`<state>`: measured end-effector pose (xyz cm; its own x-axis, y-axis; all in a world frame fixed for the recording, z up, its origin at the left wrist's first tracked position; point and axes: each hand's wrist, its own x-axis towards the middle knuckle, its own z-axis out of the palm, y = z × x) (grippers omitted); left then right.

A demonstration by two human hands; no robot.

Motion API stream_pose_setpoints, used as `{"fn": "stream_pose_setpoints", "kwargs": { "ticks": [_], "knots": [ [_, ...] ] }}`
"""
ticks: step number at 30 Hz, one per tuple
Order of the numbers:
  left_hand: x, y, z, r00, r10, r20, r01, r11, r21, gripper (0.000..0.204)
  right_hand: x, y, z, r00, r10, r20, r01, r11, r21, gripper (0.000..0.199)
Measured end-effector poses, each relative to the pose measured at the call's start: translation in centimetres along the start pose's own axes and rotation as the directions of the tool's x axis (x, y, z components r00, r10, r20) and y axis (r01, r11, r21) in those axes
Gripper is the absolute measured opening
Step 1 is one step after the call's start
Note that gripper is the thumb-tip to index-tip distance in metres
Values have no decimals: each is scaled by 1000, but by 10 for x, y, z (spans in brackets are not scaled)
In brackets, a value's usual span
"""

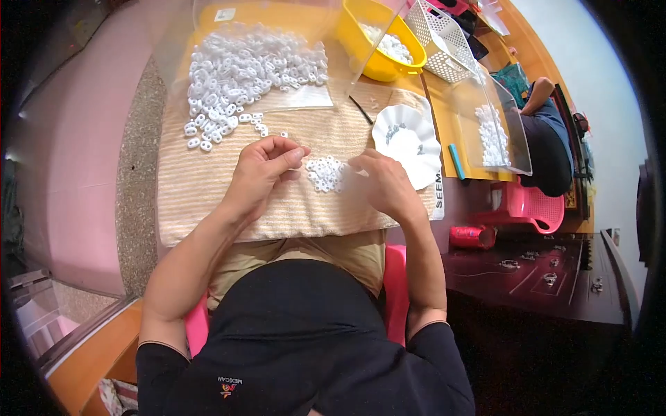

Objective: Sorting small white plastic components by hand from a large container into a paper bowl.

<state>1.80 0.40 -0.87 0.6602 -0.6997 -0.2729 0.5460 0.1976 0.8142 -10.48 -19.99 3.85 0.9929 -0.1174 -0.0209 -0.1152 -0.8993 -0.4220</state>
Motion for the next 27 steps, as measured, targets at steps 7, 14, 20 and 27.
{"fn": "stream_pose_setpoints", "kwargs": {
  "ticks": [7, 14, 20, 27],
  "knots": [
    [0, 2, -2, 999, 45, 1, -45, 999, -2, 11, -3, 8, 16, 996, 64, 68, -53, 988, -143, 13],
    [3, -1, -2, 999, 48, 14, -49, 998, 47, 12, -4, 17, 23, 997, 68, 46, -60, 983, -171, 11],
    [1, -8, 1, 994, 95, 55, -102, 984, 144, 13, -7, 13, 24, 997, 36, -67, -39, 998, -55, 9],
    [-2, -5, 9, 994, 83, 69, -93, 985, 143, 10, -11, 21, 29, 992, 1, -127, -5, 1000, -29, 8]
  ]
}}
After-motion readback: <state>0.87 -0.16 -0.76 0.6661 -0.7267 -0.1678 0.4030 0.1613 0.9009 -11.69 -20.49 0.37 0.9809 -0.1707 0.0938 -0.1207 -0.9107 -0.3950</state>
